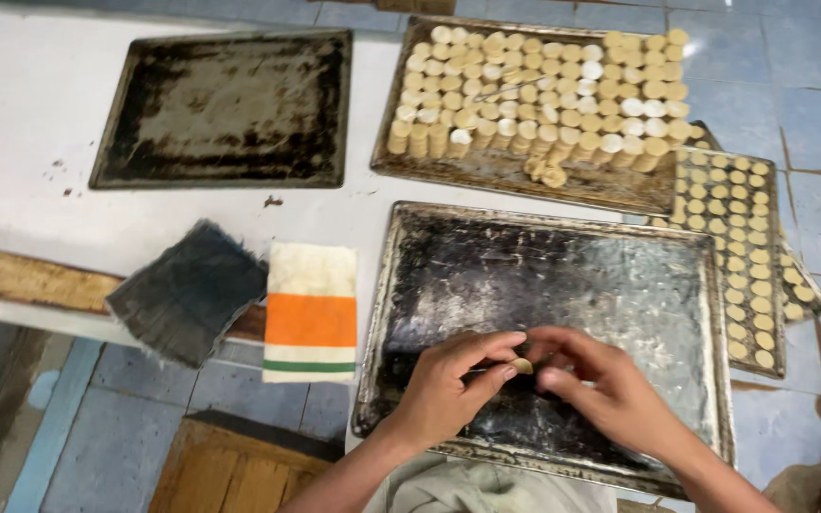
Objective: The person stacks small round cookies by hand, picking them from a tray and placing them onto a baking sheet in neat rows. The person continues this repetitive stacking process across multiple trays.
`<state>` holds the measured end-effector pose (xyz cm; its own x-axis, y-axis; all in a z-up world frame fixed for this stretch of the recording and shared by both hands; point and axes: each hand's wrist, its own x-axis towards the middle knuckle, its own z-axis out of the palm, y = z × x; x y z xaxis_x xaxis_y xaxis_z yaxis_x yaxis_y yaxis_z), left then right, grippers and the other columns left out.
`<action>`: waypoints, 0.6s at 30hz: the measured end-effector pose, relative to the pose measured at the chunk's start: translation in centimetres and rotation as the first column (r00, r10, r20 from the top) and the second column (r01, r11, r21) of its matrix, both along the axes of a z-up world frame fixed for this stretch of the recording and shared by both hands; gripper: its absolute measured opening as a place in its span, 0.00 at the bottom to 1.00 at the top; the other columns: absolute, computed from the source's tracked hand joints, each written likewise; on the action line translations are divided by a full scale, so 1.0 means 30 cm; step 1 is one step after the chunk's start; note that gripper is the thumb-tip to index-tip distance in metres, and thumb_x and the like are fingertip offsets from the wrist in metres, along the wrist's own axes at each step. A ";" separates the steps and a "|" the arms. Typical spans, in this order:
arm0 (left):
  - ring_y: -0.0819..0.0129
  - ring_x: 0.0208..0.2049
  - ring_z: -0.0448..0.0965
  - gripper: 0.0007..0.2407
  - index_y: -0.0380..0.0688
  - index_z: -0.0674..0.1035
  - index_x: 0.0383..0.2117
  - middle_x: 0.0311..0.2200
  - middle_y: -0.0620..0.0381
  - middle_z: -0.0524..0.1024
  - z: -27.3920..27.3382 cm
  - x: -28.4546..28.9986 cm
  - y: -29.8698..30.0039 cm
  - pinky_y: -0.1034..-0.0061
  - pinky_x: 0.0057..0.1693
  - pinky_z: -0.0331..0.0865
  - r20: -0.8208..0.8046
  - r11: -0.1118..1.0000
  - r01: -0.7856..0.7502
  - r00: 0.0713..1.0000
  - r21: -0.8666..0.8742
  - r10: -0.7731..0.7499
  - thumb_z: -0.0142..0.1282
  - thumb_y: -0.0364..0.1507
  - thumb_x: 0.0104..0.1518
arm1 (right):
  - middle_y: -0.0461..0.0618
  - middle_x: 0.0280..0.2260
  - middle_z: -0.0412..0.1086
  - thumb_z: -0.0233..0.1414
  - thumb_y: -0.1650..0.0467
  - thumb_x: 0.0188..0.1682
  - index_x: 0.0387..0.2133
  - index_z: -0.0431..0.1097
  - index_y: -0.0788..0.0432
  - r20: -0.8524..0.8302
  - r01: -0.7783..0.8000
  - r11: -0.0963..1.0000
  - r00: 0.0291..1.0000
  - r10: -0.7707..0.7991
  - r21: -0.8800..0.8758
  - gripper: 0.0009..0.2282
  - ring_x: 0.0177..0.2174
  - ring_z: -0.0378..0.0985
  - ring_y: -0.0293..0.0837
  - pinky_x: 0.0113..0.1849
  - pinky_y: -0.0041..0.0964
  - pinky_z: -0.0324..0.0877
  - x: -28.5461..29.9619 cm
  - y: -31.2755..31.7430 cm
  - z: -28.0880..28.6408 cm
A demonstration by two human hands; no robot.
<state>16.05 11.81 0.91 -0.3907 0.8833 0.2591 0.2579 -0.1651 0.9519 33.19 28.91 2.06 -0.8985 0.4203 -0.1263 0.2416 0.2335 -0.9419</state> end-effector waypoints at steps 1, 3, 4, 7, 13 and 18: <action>0.69 0.42 0.85 0.15 0.41 0.78 0.55 0.42 0.52 0.84 -0.003 -0.006 -0.011 0.75 0.49 0.78 0.036 0.999 -0.029 0.999 -0.038 0.030 0.60 0.24 0.61 | 0.46 0.31 0.77 0.57 0.69 0.47 0.44 0.72 0.61 0.088 0.001 0.999 0.996 -0.005 0.036 0.13 0.28 0.78 0.37 0.30 0.34 0.74 -0.051 -0.023 0.000; 0.67 0.42 0.86 0.15 0.42 0.78 0.56 0.42 0.52 0.85 -0.013 -0.030 -0.031 0.73 0.48 0.79 0.102 0.991 -0.076 0.991 -0.114 0.088 0.59 0.24 0.62 | 0.48 0.22 0.79 0.59 0.68 0.48 0.32 0.78 0.62 0.254 -0.003 0.993 0.967 -0.027 0.115 0.08 0.22 0.79 0.39 0.26 0.37 0.73 -0.149 -0.050 -0.010; 0.66 0.43 0.85 0.17 0.42 0.77 0.57 0.46 0.52 0.83 -0.023 -0.048 -0.047 0.72 0.49 0.78 0.080 0.981 -0.119 0.988 -0.152 0.133 0.59 0.26 0.61 | 0.48 0.22 0.79 0.59 0.68 0.47 0.31 0.78 0.61 0.190 -0.045 0.972 0.982 0.000 0.232 0.08 0.21 0.79 0.39 0.25 0.37 0.72 -0.191 -0.041 -0.015; 0.59 0.53 0.78 0.18 0.42 0.75 0.57 0.56 0.50 0.77 -0.064 -0.118 -0.102 0.65 0.57 0.71 -0.209 0.938 -0.301 0.942 -0.172 0.263 0.57 0.30 0.61 | 0.51 0.23 0.77 0.59 0.65 0.48 0.27 0.78 0.60 0.067 -0.070 0.807 0.997 0.038 0.586 0.09 0.18 0.77 0.43 0.23 0.40 0.70 -0.344 0.038 -0.041; 0.55 0.71 0.56 0.15 0.42 0.77 0.53 0.65 0.48 0.67 -0.137 -0.296 -0.195 0.47 0.74 0.37 -0.764 0.815 -0.574 0.561 -0.081 0.319 0.49 0.37 0.66 | 0.53 0.25 0.78 0.58 0.62 0.51 0.32 0.79 0.59 0.014 0.014 0.699 0.999 -0.035 0.715 0.11 0.18 0.76 0.49 0.23 0.45 0.69 -0.704 0.136 -0.134; 0.50 0.72 0.50 0.19 0.38 0.75 0.58 0.68 0.43 0.61 -0.153 -0.363 -0.232 0.45 0.72 0.34 -0.850 0.734 -0.675 0.429 -0.078 0.305 0.46 0.35 0.65 | 0.54 0.22 0.77 0.59 0.63 0.49 0.29 0.79 0.61 0.055 0.003 0.661 0.996 -0.067 0.750 0.12 0.18 0.76 0.46 0.24 0.41 0.70 -0.836 0.108 -0.195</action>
<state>5.16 4.85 -3.68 -0.6083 0.6864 0.3986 0.7936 0.5354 0.2891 8.10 32.15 -3.80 -0.8829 0.4324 0.1827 0.3229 0.8420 -0.4323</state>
